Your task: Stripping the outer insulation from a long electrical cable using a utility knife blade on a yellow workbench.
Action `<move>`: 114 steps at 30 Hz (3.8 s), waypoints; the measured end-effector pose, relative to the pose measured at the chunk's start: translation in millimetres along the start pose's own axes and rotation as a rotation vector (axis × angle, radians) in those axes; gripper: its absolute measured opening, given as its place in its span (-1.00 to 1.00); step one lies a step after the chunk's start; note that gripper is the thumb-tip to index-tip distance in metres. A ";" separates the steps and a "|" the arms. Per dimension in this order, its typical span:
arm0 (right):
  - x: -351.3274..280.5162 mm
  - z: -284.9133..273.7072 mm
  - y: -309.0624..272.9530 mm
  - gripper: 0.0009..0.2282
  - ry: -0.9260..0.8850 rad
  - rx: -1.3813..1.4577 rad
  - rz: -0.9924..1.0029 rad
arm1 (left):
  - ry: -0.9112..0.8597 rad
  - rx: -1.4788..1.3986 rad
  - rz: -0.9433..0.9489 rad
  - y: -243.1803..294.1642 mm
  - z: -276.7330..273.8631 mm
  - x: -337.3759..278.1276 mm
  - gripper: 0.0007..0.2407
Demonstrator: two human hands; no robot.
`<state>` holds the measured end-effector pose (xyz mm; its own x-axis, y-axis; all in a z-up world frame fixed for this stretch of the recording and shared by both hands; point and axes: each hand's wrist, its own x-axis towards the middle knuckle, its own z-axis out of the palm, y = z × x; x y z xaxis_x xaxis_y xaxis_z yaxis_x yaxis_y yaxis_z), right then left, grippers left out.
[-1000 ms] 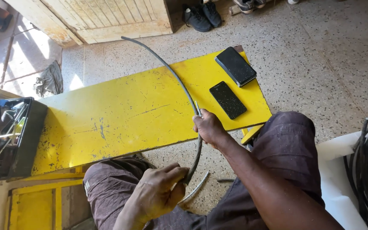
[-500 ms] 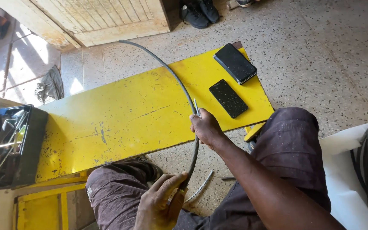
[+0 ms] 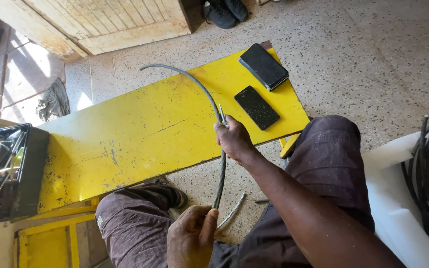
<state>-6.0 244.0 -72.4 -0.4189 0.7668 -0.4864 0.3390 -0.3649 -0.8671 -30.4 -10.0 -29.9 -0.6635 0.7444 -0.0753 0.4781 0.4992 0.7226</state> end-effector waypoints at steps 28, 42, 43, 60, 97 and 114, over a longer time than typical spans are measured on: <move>-7.5 -5.3 0.8 -0.88 -0.035 0.717 0.143 | -0.121 -0.783 0.008 7.9 63.8 -16.2 -0.70; -21.8 12.8 21.1 -0.74 -0.022 0.516 0.279 | -0.138 -0.493 -0.088 40.2 20.0 -18.8 -0.55; -22.5 11.7 23.6 -0.73 -0.025 0.532 0.295 | -0.120 -0.445 -0.006 37.6 23.9 -21.4 -0.57; -37.0 19.1 -8.4 -0.80 0.096 0.566 0.190 | -0.067 -0.178 0.052 -8.0 56.2 -21.7 -0.54; -123.0 48.1 41.0 -0.58 -0.221 -0.142 -0.242 | -0.235 -0.207 -0.179 -33.0 22.9 4.6 -0.78; -43.4 37.6 73.6 -0.49 -0.120 -0.467 -1.035 | -0.156 -1.059 -0.357 -50.8 8.5 -9.2 -0.65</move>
<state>5.5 164.0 -119.1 -0.7493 0.5203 0.4098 0.0535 0.6643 -0.7455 -43.7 -38.5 -71.7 -0.5501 0.7184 -0.4257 -0.5031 0.1218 0.8556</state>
